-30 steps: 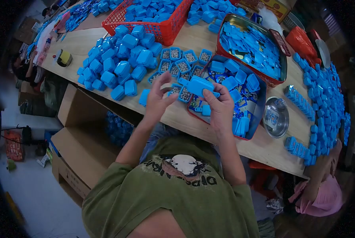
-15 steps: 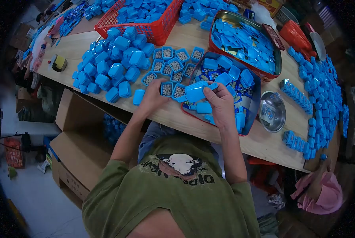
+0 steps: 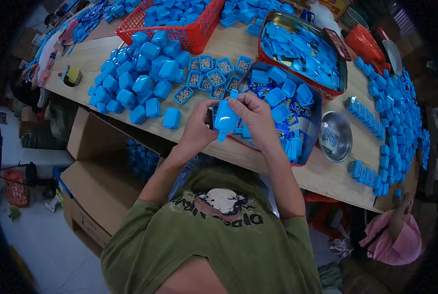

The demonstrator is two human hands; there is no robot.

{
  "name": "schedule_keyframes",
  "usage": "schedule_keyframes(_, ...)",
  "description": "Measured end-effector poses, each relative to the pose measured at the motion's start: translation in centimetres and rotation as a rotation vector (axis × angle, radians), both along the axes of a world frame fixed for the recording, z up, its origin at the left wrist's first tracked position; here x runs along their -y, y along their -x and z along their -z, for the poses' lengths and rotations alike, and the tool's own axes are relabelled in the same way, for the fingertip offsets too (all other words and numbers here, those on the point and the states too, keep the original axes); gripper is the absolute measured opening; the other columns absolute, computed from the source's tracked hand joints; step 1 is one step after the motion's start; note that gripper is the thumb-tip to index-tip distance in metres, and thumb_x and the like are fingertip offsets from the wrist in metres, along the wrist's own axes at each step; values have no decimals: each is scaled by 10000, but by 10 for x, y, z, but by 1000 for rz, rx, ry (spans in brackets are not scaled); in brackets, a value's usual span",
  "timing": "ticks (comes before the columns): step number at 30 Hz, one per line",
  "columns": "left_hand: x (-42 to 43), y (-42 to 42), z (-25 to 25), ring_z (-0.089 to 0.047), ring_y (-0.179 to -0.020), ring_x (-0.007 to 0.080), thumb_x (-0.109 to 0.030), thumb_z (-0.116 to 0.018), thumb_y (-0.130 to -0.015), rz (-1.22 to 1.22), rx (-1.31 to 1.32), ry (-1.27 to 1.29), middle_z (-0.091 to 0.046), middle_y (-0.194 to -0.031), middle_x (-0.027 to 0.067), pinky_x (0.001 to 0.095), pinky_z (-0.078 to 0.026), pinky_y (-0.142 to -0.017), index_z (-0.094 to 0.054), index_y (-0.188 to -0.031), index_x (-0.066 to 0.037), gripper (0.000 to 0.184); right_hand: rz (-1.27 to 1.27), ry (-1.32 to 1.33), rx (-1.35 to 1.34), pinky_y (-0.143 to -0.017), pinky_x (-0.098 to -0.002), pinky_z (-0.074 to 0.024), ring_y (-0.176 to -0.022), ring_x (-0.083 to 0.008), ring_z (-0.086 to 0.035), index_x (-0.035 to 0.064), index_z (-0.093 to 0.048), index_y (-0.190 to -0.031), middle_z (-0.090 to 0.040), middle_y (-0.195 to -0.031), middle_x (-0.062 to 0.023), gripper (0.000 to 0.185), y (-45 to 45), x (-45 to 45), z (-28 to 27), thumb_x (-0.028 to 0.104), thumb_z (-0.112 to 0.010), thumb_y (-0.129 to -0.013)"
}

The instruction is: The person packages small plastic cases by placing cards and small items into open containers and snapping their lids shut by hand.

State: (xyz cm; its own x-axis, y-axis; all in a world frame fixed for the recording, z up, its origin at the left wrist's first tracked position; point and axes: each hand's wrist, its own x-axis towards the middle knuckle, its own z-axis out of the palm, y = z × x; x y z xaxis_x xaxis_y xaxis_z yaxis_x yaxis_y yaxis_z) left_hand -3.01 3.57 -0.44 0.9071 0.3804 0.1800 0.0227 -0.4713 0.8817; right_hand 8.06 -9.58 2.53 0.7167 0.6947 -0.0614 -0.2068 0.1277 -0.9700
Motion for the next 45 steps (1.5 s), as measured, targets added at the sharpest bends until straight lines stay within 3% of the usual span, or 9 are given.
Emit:
schedule_keyframes(5, 6, -3, 8, -558, -898, 136, -25, -812, -593, 40, 87, 94, -469, -1068, 68, 267, -491, -726, -456, -1225, -21, 726, -2, 90, 101, -667, -221, -381, -752, -67, -483, 20, -633, -907, -527, -806, 22, 204, 5, -5, 5, 222, -608, -910)
schedule_keyframes(7, 7, -3, 4, -556, -912, 142, -22, -812, -588, 42, 89, 104, -462, -1087, 72, 271, -494, -734, -458, -1225, -19, 730, 61, 127, 418, -721, -252, -387, -815, -118, -478, 1, -612, -886, -496, -855, -30, 231, 5, -6, 10, 224, -572, -926)
schedule_keyframes(24, 22, -8, -6, -558, -893, 180, 67, -777, -548, -34, 160, 19, -444, -1090, 90, 274, -510, -691, -487, -1207, -24, 725, 266, 85, 432, -854, -305, -359, -948, -232, -458, -7, -528, -902, -479, -978, -105, 216, 18, -18, 22, 197, -491, -962)
schedule_keyframes(26, 23, -7, -9, -485, -1041, 328, 46, -746, -525, -38, 159, 92, -459, -1087, 141, 386, -439, -880, -481, -1147, -39, 681, 271, 87, 453, -857, -307, -357, -953, -234, -455, -7, -527, -904, -477, -981, -107, 222, 18, -19, 22, 203, -487, -964)
schedule_keyframes(29, 23, -9, -1, -563, -873, 192, 97, -750, -545, -74, 215, -58, -455, -1077, 96, 268, -509, -667, -507, -1178, -30, 690, 273, 91, 483, -863, -303, -354, -963, -235, -450, -8, -532, -919, -475, -980, -109, 227, 19, -18, 23, 208, -481, -966)
schedule_keyframes(33, 23, -9, 0, -554, -866, 193, 93, -757, -531, -59, 198, -25, -457, -1080, 97, 267, -497, -672, -508, -1171, -37, 699, 250, 82, 384, -868, -294, -355, -971, -221, -452, -10, -534, -941, -471, -987, -98, 232, 19, -16, 19, 210, -468, -973)
schedule_keyframes(35, 23, -9, -4, -489, -1037, 334, 58, -751, -524, -13, 180, 33, -463, -1092, 149, 381, -445, -876, -481, -1134, -19, 672, 245, 73, 317, -868, -290, -357, -970, -217, -455, -11, -533, -947, -469, -989, -93, 233, 18, -15, 18, 209, -463, -976)
schedule_keyframes(41, 24, -10, -8, -489, -1046, 340, 45, -751, -526, -9, 146, 31, -464, -1092, 159, 383, -445, -886, -474, -1147, -4, 682, 222, 54, 217, -860, -283, -368, -951, -215, -471, -19, -529, -964, -468, -1008, -92, 237, 11, -15, 23, 204, -452, -980)
schedule_keyframes(45, 26, -11, -8, -490, -1047, 346, 45, -748, -528, -22, 135, 43, -462, -1092, 164, 387, -445, -888, -474, -1152, -5, 683, 287, 104, 413, -870, -308, -357, -962, -242, -464, -15, -532, -944, -481, -1014, -112, 217, 12, -15, 27, 191, -465, -970)
